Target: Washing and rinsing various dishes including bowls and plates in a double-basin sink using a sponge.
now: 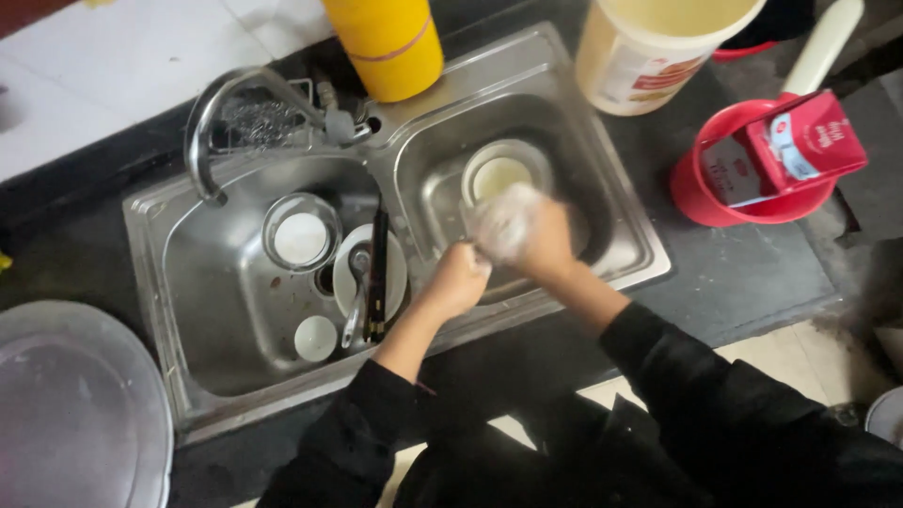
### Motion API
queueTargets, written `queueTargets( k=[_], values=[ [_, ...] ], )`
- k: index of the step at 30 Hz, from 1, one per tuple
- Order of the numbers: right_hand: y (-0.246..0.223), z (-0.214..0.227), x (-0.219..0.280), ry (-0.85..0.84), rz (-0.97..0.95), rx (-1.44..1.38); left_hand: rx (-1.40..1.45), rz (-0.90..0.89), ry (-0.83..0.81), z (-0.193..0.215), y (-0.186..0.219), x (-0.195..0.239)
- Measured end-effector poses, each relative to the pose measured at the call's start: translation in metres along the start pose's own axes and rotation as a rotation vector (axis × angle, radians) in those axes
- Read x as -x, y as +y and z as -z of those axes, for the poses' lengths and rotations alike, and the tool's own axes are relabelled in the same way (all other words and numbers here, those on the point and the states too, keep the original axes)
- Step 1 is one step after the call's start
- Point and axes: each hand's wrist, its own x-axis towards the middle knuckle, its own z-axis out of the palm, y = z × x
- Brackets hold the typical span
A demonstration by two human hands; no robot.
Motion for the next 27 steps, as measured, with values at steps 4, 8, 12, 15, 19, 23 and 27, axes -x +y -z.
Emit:
queueTargets(
  k=[4, 8, 12, 15, 19, 23, 27],
  values=[
    [-0.018, 0.029, -0.022, 0.103, -0.183, -0.076, 0.062, -0.095, 0.109, -0.004, 0.006, 0.014],
    [0.071, -0.038, -0.054, 0.212, -0.899, -1.472, -0.042, -0.043, 0.115, -0.003, 0.014, 0.021],
    [0.055, -0.043, -0.038, 0.209, -0.836, -1.406, 0.031, -0.009, 0.100, -0.010, 0.003, 0.024],
    [0.036, -0.026, -0.034, 0.162, -0.877, -1.351, 0.176, -0.035, 0.093, -0.020, -0.020, 0.022],
    [0.005, -0.001, -0.023, 0.073, -0.966, -1.222, 0.242, -0.054, 0.012, 0.009, -0.026, 0.034],
    [-0.030, 0.023, -0.020, -0.018, -1.037, -1.107, 0.025, 0.121, 0.052, 0.053, -0.021, 0.045],
    [-0.101, 0.021, 0.010, -0.307, -0.520, -0.428, -0.168, 0.170, 0.072, 0.033, -0.052, 0.026]
  ],
)
